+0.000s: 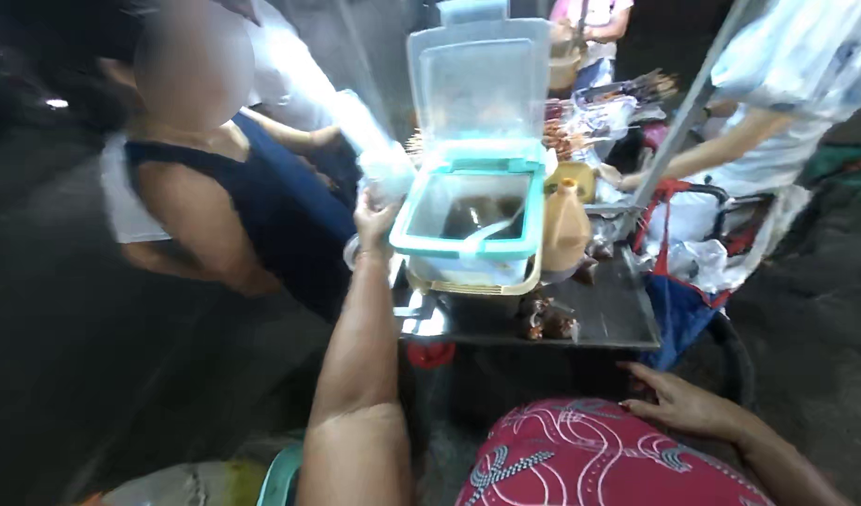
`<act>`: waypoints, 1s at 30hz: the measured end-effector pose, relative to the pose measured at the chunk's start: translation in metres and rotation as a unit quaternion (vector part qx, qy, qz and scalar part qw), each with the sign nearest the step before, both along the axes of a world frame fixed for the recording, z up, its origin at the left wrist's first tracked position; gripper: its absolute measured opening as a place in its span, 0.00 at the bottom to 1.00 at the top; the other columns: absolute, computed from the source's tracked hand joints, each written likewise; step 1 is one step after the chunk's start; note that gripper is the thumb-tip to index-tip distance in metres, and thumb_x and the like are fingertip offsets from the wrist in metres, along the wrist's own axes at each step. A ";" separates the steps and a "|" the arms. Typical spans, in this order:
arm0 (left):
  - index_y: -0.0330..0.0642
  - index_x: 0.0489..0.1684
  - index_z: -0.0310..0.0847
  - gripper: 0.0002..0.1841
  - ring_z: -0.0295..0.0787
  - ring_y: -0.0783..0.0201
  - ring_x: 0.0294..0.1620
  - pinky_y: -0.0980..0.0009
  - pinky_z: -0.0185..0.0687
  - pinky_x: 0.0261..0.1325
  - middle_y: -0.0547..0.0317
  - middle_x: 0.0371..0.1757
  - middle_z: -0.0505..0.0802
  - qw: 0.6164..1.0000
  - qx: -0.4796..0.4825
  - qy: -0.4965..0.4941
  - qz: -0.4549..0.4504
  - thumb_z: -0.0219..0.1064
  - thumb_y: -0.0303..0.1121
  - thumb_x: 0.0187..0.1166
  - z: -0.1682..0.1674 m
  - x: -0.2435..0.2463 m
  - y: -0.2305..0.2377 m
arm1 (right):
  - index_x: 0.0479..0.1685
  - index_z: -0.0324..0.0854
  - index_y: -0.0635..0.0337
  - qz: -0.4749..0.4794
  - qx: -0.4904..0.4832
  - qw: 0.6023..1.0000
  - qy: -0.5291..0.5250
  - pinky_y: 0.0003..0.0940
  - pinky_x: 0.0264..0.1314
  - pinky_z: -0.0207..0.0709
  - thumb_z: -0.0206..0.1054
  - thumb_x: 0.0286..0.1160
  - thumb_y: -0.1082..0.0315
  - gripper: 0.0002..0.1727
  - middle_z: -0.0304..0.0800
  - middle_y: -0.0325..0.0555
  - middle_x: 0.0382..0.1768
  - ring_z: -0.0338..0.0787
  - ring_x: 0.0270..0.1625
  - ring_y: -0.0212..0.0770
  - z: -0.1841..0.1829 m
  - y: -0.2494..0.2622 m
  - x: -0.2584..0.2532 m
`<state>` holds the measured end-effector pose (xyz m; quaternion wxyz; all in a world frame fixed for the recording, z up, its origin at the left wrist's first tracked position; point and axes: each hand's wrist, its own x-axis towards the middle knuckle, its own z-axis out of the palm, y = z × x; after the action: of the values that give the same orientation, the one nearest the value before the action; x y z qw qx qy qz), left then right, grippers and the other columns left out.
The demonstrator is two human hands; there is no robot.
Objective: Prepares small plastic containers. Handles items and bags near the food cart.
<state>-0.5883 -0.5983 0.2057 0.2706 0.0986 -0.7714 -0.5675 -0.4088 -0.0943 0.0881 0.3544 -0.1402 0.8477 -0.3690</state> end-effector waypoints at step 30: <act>0.59 0.69 0.85 0.16 0.94 0.73 0.49 0.75 0.90 0.54 0.72 0.51 0.97 0.933 -0.130 -0.038 -0.333 0.65 0.40 0.85 -0.024 0.182 0.216 | 0.85 0.65 0.68 -0.043 0.131 0.986 -0.098 0.66 0.77 0.70 0.69 0.82 0.48 0.41 0.82 0.71 0.69 0.83 0.71 0.67 -0.067 0.179 -0.066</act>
<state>-0.4059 -0.3822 0.1821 0.0469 -0.1788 -0.8366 -0.5157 -0.4746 0.0850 0.0216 0.4352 -0.0191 0.8550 -0.2814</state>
